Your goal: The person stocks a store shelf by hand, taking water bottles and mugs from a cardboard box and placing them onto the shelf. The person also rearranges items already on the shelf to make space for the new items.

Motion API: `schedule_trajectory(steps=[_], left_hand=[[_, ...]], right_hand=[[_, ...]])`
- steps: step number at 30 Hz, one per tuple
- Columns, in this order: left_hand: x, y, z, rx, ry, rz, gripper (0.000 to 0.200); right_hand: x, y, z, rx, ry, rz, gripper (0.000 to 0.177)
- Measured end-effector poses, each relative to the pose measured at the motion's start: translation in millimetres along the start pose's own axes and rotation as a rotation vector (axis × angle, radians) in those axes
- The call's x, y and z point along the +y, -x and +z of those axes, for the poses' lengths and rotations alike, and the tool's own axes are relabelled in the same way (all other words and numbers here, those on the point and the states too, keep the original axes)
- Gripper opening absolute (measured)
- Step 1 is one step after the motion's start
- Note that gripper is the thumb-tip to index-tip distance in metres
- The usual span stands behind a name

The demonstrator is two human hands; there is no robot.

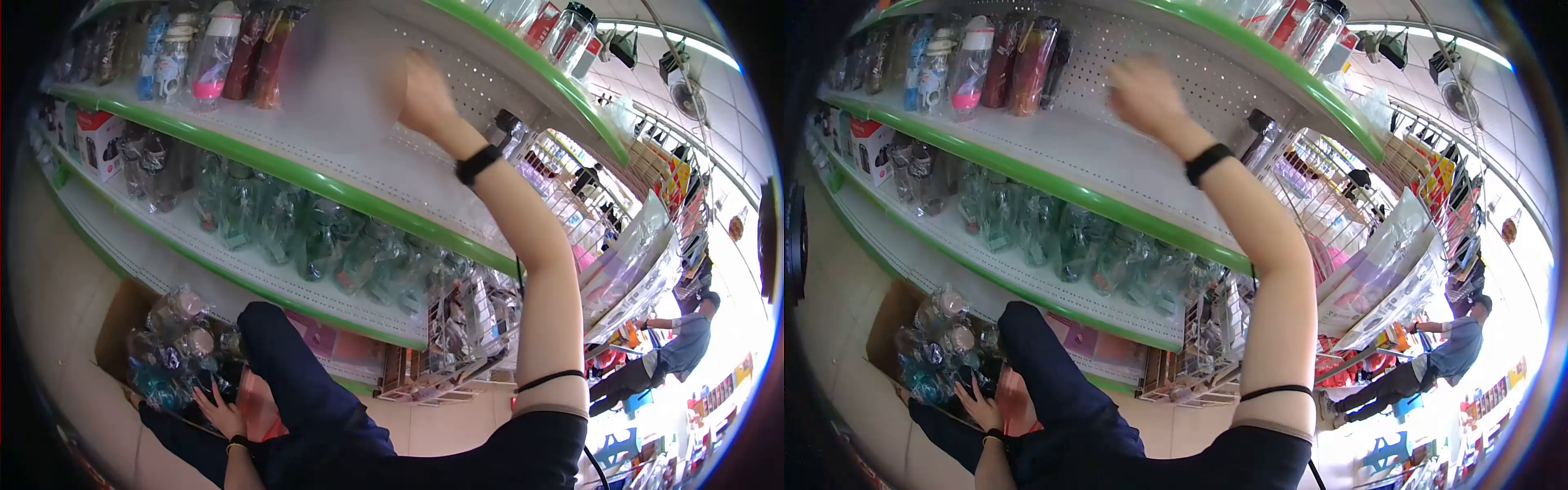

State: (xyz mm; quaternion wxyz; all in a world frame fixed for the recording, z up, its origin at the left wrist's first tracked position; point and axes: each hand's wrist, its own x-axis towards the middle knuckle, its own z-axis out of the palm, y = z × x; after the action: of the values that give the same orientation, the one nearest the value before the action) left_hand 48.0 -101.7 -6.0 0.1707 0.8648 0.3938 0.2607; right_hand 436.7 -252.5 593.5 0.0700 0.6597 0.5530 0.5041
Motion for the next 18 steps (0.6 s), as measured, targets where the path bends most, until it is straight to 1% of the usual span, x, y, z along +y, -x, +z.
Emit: schedule_trajectory(steps=[1,2,4,6,8,9,11,12,14,15,17,18], left_hand=[[0.5,-0.9,0.0,0.014,-0.001,-0.001,0.068],[0.6,-0.5,0.0,0.005,-0.002,-0.003,0.069],[-0.8,-0.9,1.2,0.007,-0.007,0.003,0.070],[3.2,-2.0,-4.1,0.007,-0.011,0.008,0.070],[6.4,-2.1,-7.4,-0.016,-0.007,-0.014,0.070],[4.6,-0.1,-2.8,-0.005,-0.003,-0.022,0.070],[-3.5,1.3,4.3,0.001,-0.039,-0.005,0.071],[-2.5,1.7,2.9,-0.020,-0.031,-0.023,0.069],[-3.7,2.4,6.1,0.010,-0.039,0.004,0.069],[-3.9,0.6,5.6,0.042,-0.047,0.023,0.068],[-1.6,1.2,4.4,0.041,-0.057,0.022,0.067],[-2.1,1.2,4.5,0.037,-0.068,0.026,0.069]], right_hand=[[27.8,22.3,1.1,-0.030,0.116,0.066,0.030],[58.3,43.8,8.3,-0.208,0.190,0.221,0.034],[95.4,90.2,15.0,-0.230,0.265,0.466,0.037],[119.6,126.9,15.1,-0.282,0.261,0.609,0.036],[140.9,150.0,12.6,-0.286,0.447,0.565,0.042],[149.3,156.3,11.1,-0.274,0.446,0.557,0.042],[159.6,168.9,11.7,-0.307,0.654,0.672,0.055],[163.1,169.4,12.8,-0.309,0.654,0.678,0.055],[177.3,169.5,10.9,-0.454,0.571,0.928,0.068],[182.2,170.4,11.2,-0.455,0.573,0.942,0.068],[190.6,170.6,15.7,-0.463,0.540,1.052,0.074],[197.1,178.1,23.4,-0.463,0.578,1.043,0.076]])
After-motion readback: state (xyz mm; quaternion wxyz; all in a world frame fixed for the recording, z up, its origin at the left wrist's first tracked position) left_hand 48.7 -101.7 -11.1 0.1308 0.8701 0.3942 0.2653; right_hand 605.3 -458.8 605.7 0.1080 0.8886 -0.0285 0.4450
